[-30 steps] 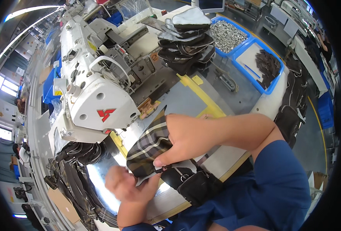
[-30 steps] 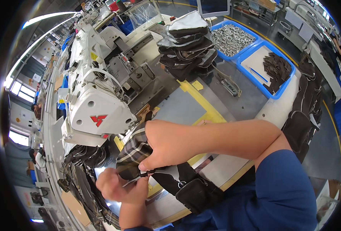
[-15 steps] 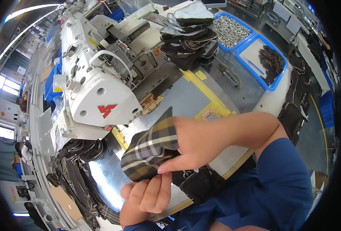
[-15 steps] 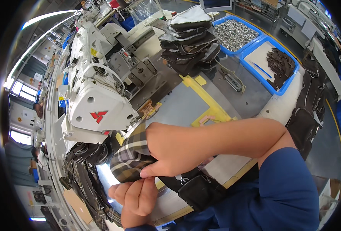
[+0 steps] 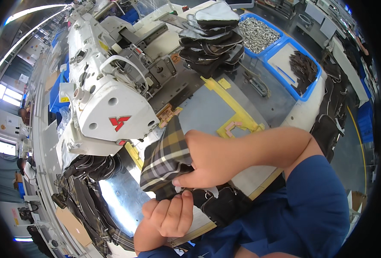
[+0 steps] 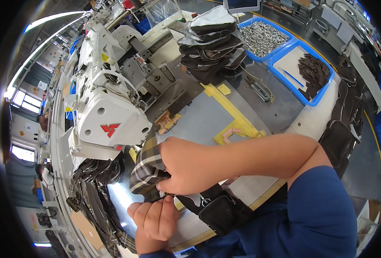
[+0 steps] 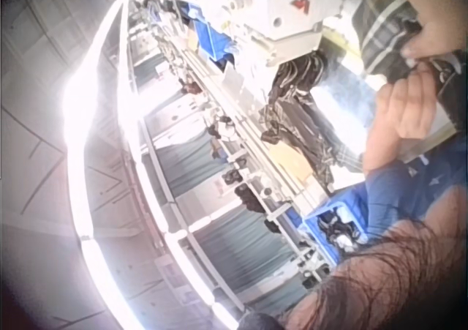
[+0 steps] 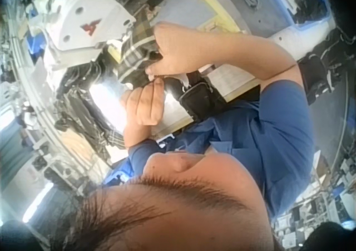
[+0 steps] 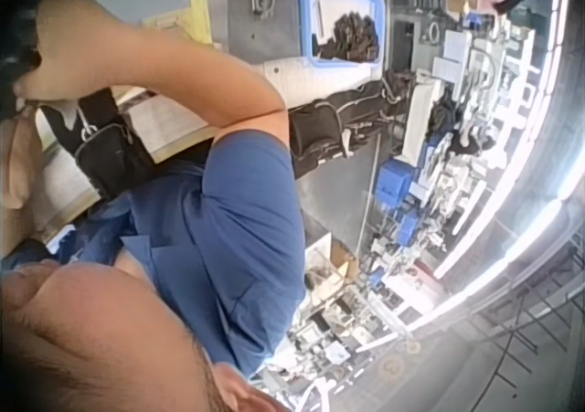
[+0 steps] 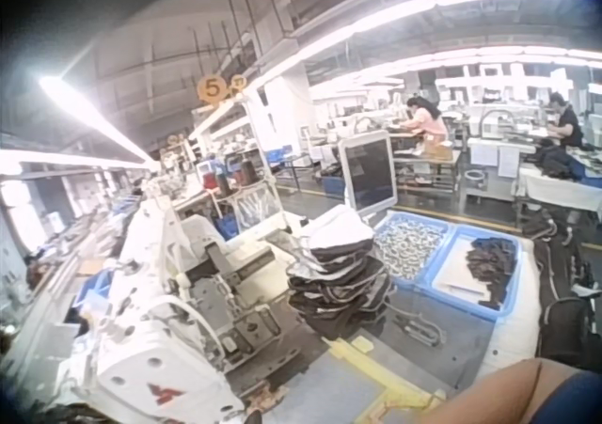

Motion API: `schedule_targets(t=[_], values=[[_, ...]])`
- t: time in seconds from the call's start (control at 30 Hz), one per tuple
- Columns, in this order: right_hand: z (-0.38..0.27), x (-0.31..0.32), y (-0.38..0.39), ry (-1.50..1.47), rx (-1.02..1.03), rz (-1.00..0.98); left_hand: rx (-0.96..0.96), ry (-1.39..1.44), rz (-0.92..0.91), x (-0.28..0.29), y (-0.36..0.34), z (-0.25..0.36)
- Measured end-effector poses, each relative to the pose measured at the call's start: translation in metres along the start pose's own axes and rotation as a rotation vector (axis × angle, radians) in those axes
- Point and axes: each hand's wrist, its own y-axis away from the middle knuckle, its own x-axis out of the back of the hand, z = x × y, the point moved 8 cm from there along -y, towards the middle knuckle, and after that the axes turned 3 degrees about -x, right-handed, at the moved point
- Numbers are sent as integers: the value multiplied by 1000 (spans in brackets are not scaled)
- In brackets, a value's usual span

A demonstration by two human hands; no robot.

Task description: The person aligns a plaid fabric piece with a zipper on a black bag and sews the edge using an industrial sewing machine. They repeat this process for multiple bags, handling the fabric and zipper to ensure proper alignment before stitching.

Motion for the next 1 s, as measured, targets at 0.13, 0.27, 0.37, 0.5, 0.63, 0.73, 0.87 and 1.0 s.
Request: schedule_targets(t=[0.13, 0.27, 0.37, 0.5, 0.63, 0.73, 0.87, 1.0], values=[[19, -4, -6, -59, -21, 39, -25, 22, -1, 2, -3, 1], [31, -8, -10, -29, -23, 85, -24, 237, -30, -2, -1, -5], [15, 5, -5, -223, 137, 199, 55, 289, -22, 1, -8, -16], [-17, 22, 13, -370, 129, 74, 217, 291, -1, 9, -5, -32], [-32, 21, 20, 12, 328, 45, 253, 293, 51, 13, -4, -35], [-36, 13, 30, 283, 614, 277, 247, 376, 33, 16, -6, -33], [-51, 13, 40, 589, 706, 473, 219, 456, -8, 18, -6, -28], [-68, 1, 52, 726, 978, 485, 197, 502, -65, 17, -10, -26]])
